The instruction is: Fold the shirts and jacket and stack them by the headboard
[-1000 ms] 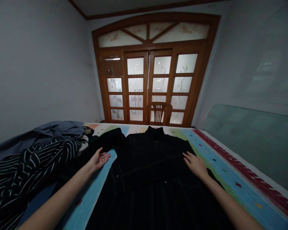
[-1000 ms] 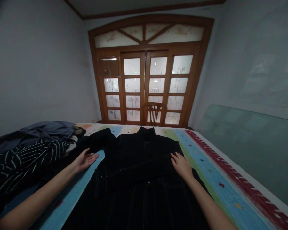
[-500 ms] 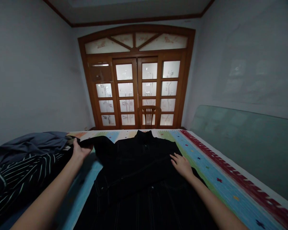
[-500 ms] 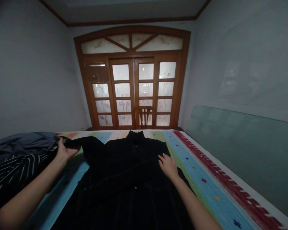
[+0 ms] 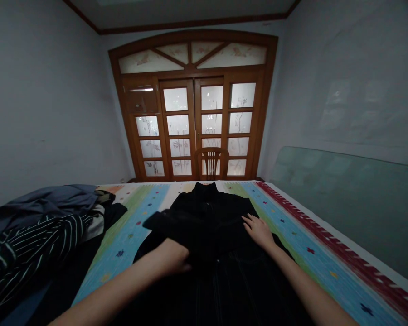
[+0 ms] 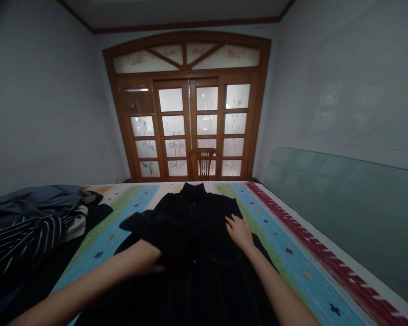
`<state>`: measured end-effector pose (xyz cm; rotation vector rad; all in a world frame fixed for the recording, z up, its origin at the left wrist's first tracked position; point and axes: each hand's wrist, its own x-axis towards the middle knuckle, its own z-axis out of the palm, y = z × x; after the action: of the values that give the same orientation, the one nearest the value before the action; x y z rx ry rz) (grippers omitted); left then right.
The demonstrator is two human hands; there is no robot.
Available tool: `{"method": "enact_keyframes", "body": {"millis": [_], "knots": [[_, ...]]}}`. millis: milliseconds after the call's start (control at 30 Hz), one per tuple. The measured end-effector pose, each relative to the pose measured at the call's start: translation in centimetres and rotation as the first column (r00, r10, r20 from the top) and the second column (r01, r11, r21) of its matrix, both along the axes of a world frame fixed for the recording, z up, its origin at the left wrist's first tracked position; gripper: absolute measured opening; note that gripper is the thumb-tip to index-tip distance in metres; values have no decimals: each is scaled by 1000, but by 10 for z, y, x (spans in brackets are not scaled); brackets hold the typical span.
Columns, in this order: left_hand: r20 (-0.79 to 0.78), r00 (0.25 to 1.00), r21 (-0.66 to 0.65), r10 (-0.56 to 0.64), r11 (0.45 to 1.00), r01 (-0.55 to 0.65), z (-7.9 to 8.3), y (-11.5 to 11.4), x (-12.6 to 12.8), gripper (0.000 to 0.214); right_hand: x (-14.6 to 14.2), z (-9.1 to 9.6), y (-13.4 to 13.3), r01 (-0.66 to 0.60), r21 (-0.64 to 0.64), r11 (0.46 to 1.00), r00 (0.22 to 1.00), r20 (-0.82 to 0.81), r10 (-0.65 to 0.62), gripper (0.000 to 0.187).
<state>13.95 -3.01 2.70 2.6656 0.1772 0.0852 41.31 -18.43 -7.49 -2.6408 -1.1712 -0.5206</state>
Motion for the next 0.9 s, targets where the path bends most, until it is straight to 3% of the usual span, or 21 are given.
{"method": "enact_keyframes", "body": {"millis": [67,133,267,367,467,533,633,700,767,833,900], "knots": [[-209,965,168,-161,966,198,-15,-20,-8,47,0,0,0,-7,11,1000,1000,-7,7,34],[-276,946,187,-169,956,226,-22,-30,-18,41,0,0,-1,-20,28,999,1000,-15,21,34],[-231,966,126,-114,981,146,-9,-20,-47,22,1,0,-2,-54,91,994,998,-35,58,33],[-277,956,-132,-94,989,59,6,4,-71,24,0,5,1,-106,155,982,992,-48,114,33],[-312,950,-364,12,922,-131,12,32,-89,32,-14,23,9,-195,231,953,976,-46,211,34],[-243,958,-375,150,897,-236,11,50,-93,32,-37,42,16,-302,328,895,937,-69,342,33],[-58,940,-195,338,919,-342,4,74,-89,24,-92,73,22,-494,411,766,805,-118,582,30],[54,912,-60,406,913,-403,-5,88,-82,14,-133,85,23,-664,315,678,679,-125,723,28],[132,902,26,412,908,-419,-15,99,-72,11,-166,85,25,-777,158,609,594,-135,793,37],[166,920,93,354,923,-372,-26,106,-61,21,-188,74,28,-824,-10,567,565,-111,818,58],[173,946,157,274,941,-301,-35,109,-50,33,-197,56,33,-808,-152,569,581,-53,812,64]]}}
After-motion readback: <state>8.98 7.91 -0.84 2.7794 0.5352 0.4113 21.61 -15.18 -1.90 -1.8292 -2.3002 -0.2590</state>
